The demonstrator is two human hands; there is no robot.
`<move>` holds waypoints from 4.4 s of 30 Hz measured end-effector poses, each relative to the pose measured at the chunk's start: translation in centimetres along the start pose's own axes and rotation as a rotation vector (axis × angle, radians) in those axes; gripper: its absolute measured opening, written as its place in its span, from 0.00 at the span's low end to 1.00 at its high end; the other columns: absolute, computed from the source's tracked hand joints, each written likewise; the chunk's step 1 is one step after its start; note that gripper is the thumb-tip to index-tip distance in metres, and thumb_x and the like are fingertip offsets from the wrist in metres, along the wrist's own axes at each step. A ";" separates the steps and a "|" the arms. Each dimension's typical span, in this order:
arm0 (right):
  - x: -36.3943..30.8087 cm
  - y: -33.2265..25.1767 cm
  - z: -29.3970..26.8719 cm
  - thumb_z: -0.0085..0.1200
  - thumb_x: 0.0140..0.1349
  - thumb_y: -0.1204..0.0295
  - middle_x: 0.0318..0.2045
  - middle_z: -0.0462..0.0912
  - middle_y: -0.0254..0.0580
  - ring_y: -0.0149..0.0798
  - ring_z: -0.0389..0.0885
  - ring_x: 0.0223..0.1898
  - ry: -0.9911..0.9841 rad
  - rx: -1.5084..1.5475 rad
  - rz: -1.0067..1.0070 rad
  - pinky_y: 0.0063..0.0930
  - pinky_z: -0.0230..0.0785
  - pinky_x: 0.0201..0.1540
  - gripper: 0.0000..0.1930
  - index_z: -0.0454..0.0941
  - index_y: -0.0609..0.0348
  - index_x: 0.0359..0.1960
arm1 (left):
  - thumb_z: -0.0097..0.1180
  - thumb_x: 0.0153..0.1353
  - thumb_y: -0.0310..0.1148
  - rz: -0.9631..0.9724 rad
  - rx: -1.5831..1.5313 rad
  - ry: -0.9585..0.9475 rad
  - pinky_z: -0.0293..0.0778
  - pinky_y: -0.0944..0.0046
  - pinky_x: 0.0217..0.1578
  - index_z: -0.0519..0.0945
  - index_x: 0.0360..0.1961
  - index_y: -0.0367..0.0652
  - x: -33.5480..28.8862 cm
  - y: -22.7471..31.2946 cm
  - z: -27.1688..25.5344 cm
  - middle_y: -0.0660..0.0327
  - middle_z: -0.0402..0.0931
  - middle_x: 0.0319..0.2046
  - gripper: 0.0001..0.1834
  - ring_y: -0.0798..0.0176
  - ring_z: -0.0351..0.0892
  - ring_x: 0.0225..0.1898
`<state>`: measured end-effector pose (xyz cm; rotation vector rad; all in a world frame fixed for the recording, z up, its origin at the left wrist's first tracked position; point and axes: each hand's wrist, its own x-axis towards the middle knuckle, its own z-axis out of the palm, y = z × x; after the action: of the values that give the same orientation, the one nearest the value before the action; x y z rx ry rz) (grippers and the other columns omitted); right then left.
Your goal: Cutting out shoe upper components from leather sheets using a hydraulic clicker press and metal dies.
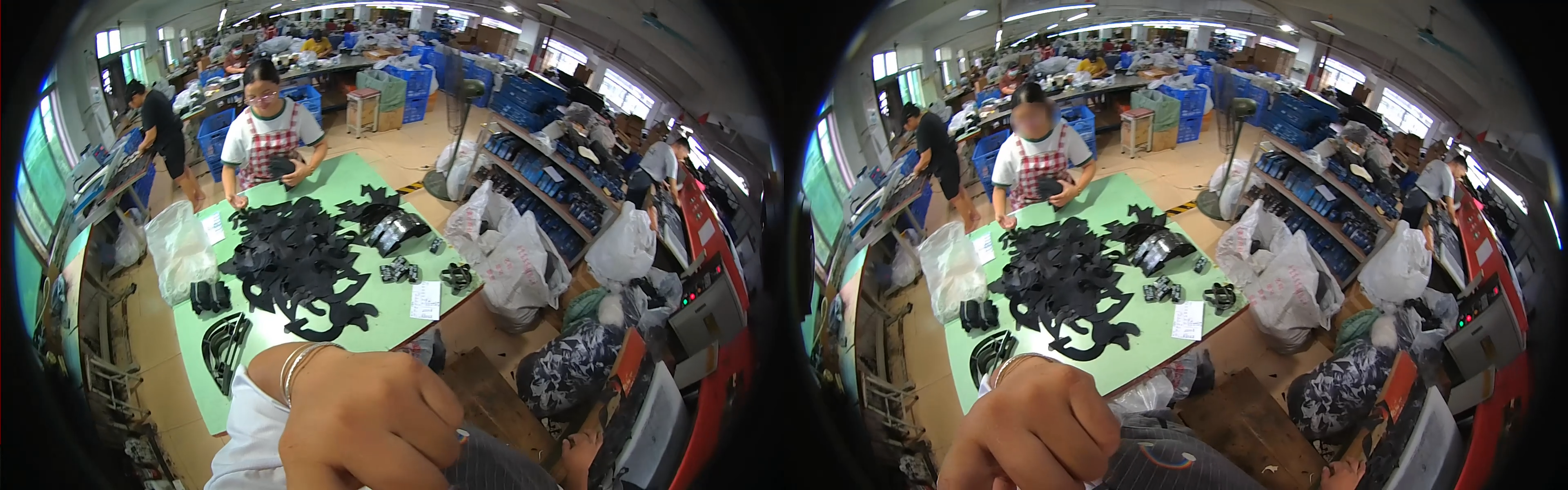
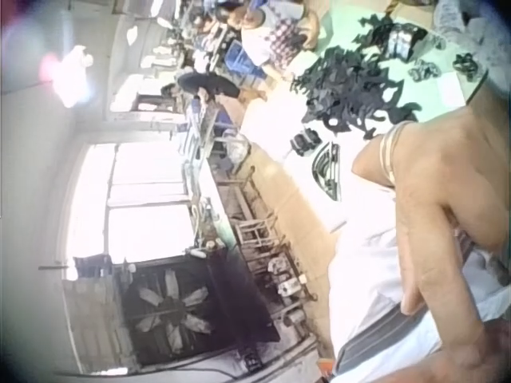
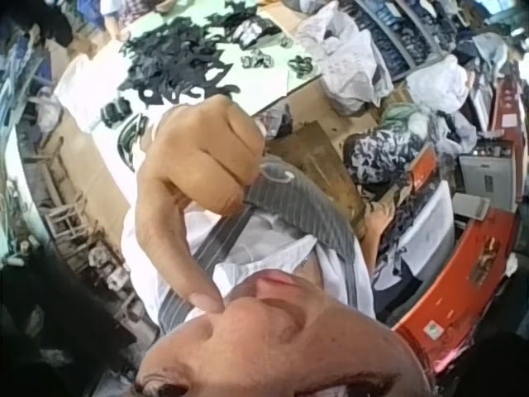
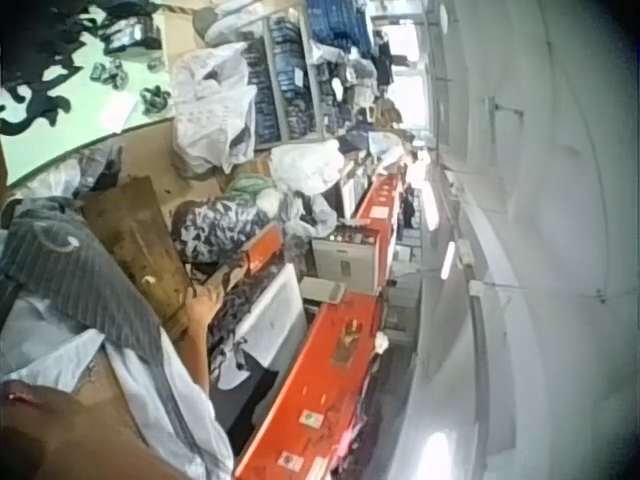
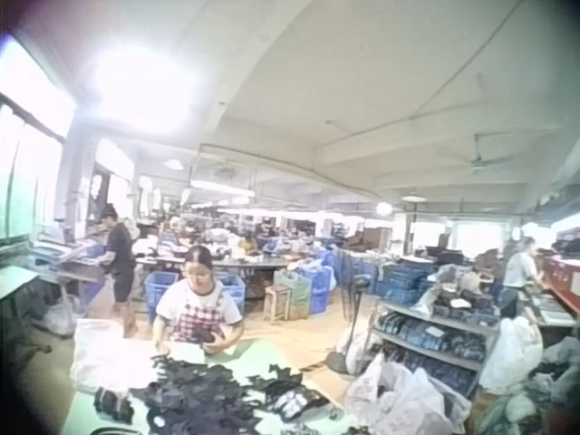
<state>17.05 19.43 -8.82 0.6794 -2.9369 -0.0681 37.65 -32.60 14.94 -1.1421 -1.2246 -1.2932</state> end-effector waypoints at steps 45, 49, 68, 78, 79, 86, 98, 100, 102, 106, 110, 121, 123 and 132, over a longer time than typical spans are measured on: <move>1.0 1.7 2.0 0.65 0.37 0.65 0.26 0.83 0.45 0.49 0.75 0.48 0.064 -0.043 -0.112 0.60 0.52 0.64 0.11 0.85 0.58 0.22 | 0.39 0.67 0.29 -0.138 1.262 -1.344 0.61 0.54 0.66 0.47 0.72 0.44 -50.6 8.4 -1.5 0.56 0.34 0.75 0.32 0.58 0.44 0.74; 0.5 1.7 1.9 0.65 0.36 0.65 0.26 0.82 0.45 0.50 0.74 0.49 0.027 -0.035 -0.088 0.60 0.51 0.64 0.11 0.85 0.57 0.22 | 0.44 0.67 0.26 -0.485 0.880 -1.784 0.63 0.64 0.64 0.48 0.71 0.44 -48.0 11.7 -0.9 0.57 0.38 0.75 0.34 0.60 0.46 0.74; 1.1 1.1 1.3 0.65 0.38 0.65 0.28 0.82 0.46 0.51 0.74 0.50 0.015 -0.008 -0.054 0.60 0.50 0.65 0.10 0.84 0.56 0.22 | 0.34 0.68 0.29 -1.039 0.493 -1.276 0.59 0.48 0.66 0.46 0.71 0.41 -40.9 13.4 -2.8 0.53 0.36 0.75 0.30 0.55 0.42 0.74; 1.0 0.1 0.4 0.65 0.39 0.67 0.29 0.83 0.47 0.52 0.74 0.50 0.064 -0.024 -0.051 0.59 0.48 0.67 0.10 0.84 0.59 0.23 | 0.34 0.67 0.28 -0.949 0.563 -1.239 0.59 0.48 0.66 0.47 0.70 0.39 -42.7 13.1 -1.3 0.51 0.36 0.74 0.30 0.55 0.42 0.74; 1.0 0.3 0.5 0.65 0.39 0.67 0.29 0.83 0.47 0.52 0.74 0.50 0.052 -0.022 -0.059 0.59 0.48 0.67 0.10 0.84 0.59 0.23 | 0.34 0.67 0.28 -0.948 0.566 -1.233 0.59 0.48 0.66 0.47 0.70 0.39 -42.9 13.3 -0.9 0.51 0.36 0.74 0.31 0.55 0.42 0.74; 0.9 0.8 -0.1 0.64 0.38 0.68 0.27 0.82 0.47 0.53 0.74 0.49 0.014 -0.014 -0.026 0.57 0.47 0.69 0.10 0.82 0.60 0.21 | 0.36 0.65 0.27 -0.867 0.620 -1.099 0.58 0.49 0.67 0.48 0.69 0.36 -42.8 13.9 -0.1 0.48 0.35 0.74 0.30 0.54 0.42 0.74; 1.1 0.1 0.7 0.64 0.37 0.69 0.28 0.81 0.48 0.54 0.72 0.49 0.046 -0.003 -0.025 0.56 0.48 0.69 0.10 0.81 0.60 0.21 | 0.37 0.63 0.26 -0.951 0.572 -1.288 0.55 0.52 0.67 0.51 0.66 0.32 -42.3 13.4 -1.2 0.44 0.35 0.73 0.29 0.52 0.44 0.74; 1.5 -0.6 0.7 0.64 0.37 0.69 0.28 0.81 0.48 0.54 0.72 0.50 0.057 0.012 -0.046 0.56 0.48 0.69 0.09 0.81 0.60 0.21 | 0.38 0.62 0.26 -0.956 0.529 -1.233 0.55 0.53 0.67 0.51 0.66 0.31 -43.0 13.7 -1.6 0.44 0.34 0.73 0.30 0.52 0.44 0.74; 1.4 -1.1 0.0 0.64 0.37 0.70 0.29 0.81 0.48 0.54 0.72 0.50 0.060 0.008 -0.031 0.58 0.48 0.68 0.09 0.81 0.60 0.21 | 0.38 0.62 0.26 -0.978 0.508 -1.198 0.55 0.53 0.67 0.51 0.65 0.31 -42.4 13.7 -1.4 0.44 0.35 0.73 0.30 0.53 0.44 0.74; 0.6 1.0 0.2 0.64 0.36 0.70 0.31 0.81 0.49 0.54 0.71 0.51 0.001 0.002 -0.012 0.58 0.49 0.68 0.09 0.82 0.59 0.21 | 0.38 0.61 0.25 -0.797 0.635 -1.017 0.55 0.53 0.67 0.52 0.65 0.31 -39.2 12.4 -0.8 0.45 0.35 0.74 0.30 0.54 0.44 0.74; 0.8 1.5 0.7 0.63 0.37 0.69 0.30 0.81 0.48 0.55 0.71 0.53 0.102 -0.058 -0.069 0.58 0.47 0.68 0.09 0.83 0.58 0.22 | 0.40 0.61 0.27 -0.988 0.490 -1.006 0.55 0.53 0.68 0.55 0.63 0.30 -39.8 12.3 -0.9 0.44 0.37 0.73 0.28 0.52 0.50 0.72; 3.1 1.1 -0.2 0.58 0.41 0.70 0.30 0.81 0.50 0.54 0.70 0.54 -0.057 -0.062 -0.006 0.60 0.46 0.68 0.08 0.81 0.61 0.22 | 0.42 0.61 0.25 -1.411 0.236 -0.831 0.60 0.52 0.65 0.62 0.59 0.26 -33.6 8.7 -2.5 0.37 0.45 0.70 0.25 0.49 0.55 0.70; 2.9 2.2 0.1 0.58 0.38 0.71 0.31 0.81 0.49 0.53 0.71 0.54 -0.068 -0.095 -0.003 0.62 0.46 0.68 0.08 0.80 0.60 0.21 | 0.41 0.61 0.25 -1.323 0.277 -0.802 0.60 0.52 0.65 0.63 0.58 0.26 -35.6 9.2 -2.1 0.37 0.45 0.70 0.24 0.49 0.55 0.70; 2.5 3.0 1.9 0.58 0.40 0.72 0.25 0.80 0.46 0.51 0.72 0.54 0.032 -0.105 -0.046 0.61 0.50 0.67 0.05 0.81 0.59 0.19 | 0.42 0.59 0.23 -1.414 0.171 -0.760 0.58 0.54 0.66 0.66 0.56 0.24 -36.1 7.0 -5.2 0.37 0.47 0.70 0.23 0.50 0.50 0.72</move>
<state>13.31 21.05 -10.23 0.7253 -2.8640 -0.2127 47.32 -36.14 -20.75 -0.5157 -2.9369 -1.6512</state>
